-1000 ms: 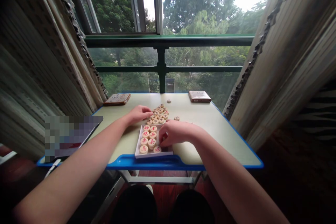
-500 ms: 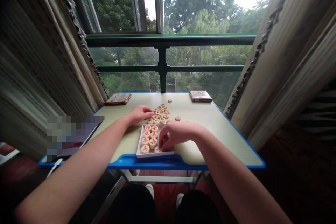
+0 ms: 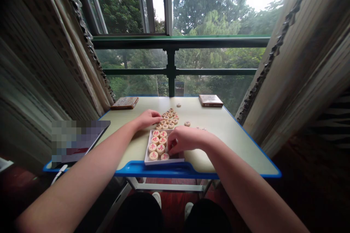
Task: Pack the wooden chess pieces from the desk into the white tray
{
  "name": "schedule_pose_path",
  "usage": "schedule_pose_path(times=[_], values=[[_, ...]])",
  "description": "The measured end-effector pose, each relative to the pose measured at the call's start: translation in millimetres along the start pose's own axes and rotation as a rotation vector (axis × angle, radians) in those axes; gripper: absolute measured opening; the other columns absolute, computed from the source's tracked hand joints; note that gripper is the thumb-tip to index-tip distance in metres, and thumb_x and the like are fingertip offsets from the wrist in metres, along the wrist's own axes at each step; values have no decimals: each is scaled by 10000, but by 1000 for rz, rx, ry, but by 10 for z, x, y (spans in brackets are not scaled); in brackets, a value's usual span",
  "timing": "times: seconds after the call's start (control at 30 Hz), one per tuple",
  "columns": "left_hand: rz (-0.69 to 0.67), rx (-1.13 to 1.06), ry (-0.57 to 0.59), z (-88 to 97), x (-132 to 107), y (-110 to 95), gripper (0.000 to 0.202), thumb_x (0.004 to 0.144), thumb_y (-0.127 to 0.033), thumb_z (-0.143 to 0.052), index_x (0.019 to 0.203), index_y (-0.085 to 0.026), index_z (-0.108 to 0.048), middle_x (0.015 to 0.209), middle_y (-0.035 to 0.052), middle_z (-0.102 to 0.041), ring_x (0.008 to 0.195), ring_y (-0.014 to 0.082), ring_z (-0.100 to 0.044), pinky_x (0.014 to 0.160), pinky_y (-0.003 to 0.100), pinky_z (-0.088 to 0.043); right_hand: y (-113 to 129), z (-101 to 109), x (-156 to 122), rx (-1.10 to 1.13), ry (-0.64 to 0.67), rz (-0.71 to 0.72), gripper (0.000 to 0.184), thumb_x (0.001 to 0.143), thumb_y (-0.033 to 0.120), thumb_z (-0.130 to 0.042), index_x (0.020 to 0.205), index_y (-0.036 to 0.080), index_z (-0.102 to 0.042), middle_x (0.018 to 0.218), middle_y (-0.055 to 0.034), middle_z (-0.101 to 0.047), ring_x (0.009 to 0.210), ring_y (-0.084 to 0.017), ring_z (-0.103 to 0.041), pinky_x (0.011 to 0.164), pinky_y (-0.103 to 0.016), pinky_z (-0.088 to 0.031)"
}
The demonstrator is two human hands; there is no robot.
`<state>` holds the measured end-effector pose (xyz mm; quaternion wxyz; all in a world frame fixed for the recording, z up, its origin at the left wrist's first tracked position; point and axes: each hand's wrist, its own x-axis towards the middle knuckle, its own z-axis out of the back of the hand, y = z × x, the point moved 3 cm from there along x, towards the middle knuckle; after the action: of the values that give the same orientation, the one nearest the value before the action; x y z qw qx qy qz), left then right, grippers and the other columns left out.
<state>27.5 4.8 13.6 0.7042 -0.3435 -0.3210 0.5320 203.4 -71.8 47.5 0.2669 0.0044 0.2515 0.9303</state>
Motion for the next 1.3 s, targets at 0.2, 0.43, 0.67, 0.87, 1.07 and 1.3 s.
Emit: schedule_pose_path(times=[0.2, 0.43, 0.67, 0.87, 1.07, 1.3], values=[[-7, 61, 4, 9, -7, -40, 286, 672, -357, -598, 785, -104, -668, 675, 54, -635, 601, 135, -527, 576, 259, -401, 41, 33, -29, -5, -4, 25, 136, 684, 238, -680, 792, 164, -714, 663, 7, -604, 578, -85, -494, 574, -203, -365], [-168, 121, 354, 114, -345, -492, 287, 651, -376, -631, 767, -114, -648, 686, 28, -605, 633, 123, -511, 574, 229, -391, 76, 27, -49, 23, 11, 114, 123, 694, 213, -668, 794, 166, -720, 665, 10, -605, 579, -80, -486, 576, -197, -367], [-325, 334, 579, 70, -581, -727, 230, 654, -329, -641, 767, -137, -698, 636, -3, -557, 610, 99, -459, 553, 200, -344, 107, 36, -67, 21, 26, 108, 143, 689, 181, -659, 818, 169, -718, 673, 16, -610, 611, -81, -503, 571, -180, -370], [-296, 404, 648, -49, -603, -709, 187, 656, -292, -637, 771, -159, -701, 689, 3, -621, 651, 113, -520, 577, 190, -361, 92, 19, -71, -13, 22, 68, 154, 667, 198, -658, 808, 177, -718, 680, 17, -624, 615, -89, -514, 592, -193, -378], [-315, 389, 696, -71, -625, -742, 200, 670, -258, -624, 831, -176, -710, 702, -4, -633, 641, 104, -507, 576, 188, -348, 120, 19, -70, -31, 22, 70, 153, 668, 189, -642, 802, 174, -716, 664, 13, -623, 625, -98, -521, 604, -202, -381], [-345, 393, 750, -84, -642, -742, 236, 678, -259, -628, 882, -180, -714, 708, -2, -625, 642, 103, -492, 581, 190, -339, 128, 27, -72, -24, 21, 67, 172, 668, 202, -646, 821, 180, -722, 674, 13, -638, 620, -95, -522, 598, -199, -375]])
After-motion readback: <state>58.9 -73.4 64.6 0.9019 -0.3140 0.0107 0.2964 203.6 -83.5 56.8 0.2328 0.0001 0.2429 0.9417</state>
